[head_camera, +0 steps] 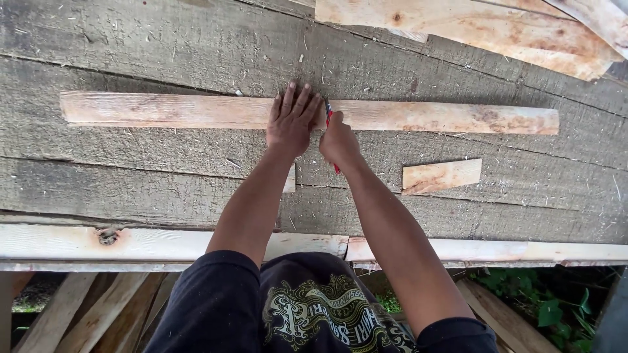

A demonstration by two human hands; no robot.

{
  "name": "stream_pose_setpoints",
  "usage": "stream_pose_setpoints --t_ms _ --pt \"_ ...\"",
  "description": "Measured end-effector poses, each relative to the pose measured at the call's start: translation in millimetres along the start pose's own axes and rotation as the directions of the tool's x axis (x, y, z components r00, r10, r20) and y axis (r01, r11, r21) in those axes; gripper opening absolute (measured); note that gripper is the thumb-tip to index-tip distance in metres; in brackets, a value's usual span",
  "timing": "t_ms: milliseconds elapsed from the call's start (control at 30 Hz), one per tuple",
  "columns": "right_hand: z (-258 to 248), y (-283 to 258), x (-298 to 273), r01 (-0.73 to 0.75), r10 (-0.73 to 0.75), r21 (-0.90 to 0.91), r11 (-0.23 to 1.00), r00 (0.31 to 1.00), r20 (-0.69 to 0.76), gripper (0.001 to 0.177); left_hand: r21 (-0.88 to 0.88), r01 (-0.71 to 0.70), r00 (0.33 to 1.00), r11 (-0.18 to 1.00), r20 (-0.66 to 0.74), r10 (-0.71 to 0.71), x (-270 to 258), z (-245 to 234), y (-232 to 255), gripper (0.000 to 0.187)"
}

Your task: Scoring and snapping thin wooden boards using a utility knife on a workbench.

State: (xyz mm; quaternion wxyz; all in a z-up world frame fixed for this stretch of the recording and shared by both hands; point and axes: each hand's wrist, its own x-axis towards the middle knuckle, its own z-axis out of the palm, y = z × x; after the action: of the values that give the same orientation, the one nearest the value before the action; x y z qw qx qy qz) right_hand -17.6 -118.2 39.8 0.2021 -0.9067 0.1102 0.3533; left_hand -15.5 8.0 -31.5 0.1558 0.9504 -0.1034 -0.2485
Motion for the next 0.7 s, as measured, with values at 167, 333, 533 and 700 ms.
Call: stream_pose_setpoints --t_ms 167,333,533,700 --pt "-3.0 -4.1 1.8 -0.005 0.005 -0.018 1.000 1.000 0.007 0.033 -0.008 -0.008 1.000 1.000 -0.021 0.008 0.4 0.1 -1.8 0.072" --pt "-11.1 -6.7 3.9 -0.002 0.002 -0.027 1.000 1.000 0.020 0.032 -0.019 -0.007 1.000 1.000 -0.022 0.006 -0.5 -1.4 0.7 0.071" --pt "-16.5 -14.1 -0.1 -0.009 0.011 -0.038 0.999 0.999 0.047 0.030 -0.019 0.011 1.000 1.000 0.006 -0.011 -0.5 -4.5 1.0 0.070" --pt "-18.4 -10.2 6.8 0.012 -0.002 -0.146 0.989 0.998 0.070 0.031 -0.003 0.015 1.000 1.000 0.011 -0.015 -1.7 -5.9 2.9 0.070"
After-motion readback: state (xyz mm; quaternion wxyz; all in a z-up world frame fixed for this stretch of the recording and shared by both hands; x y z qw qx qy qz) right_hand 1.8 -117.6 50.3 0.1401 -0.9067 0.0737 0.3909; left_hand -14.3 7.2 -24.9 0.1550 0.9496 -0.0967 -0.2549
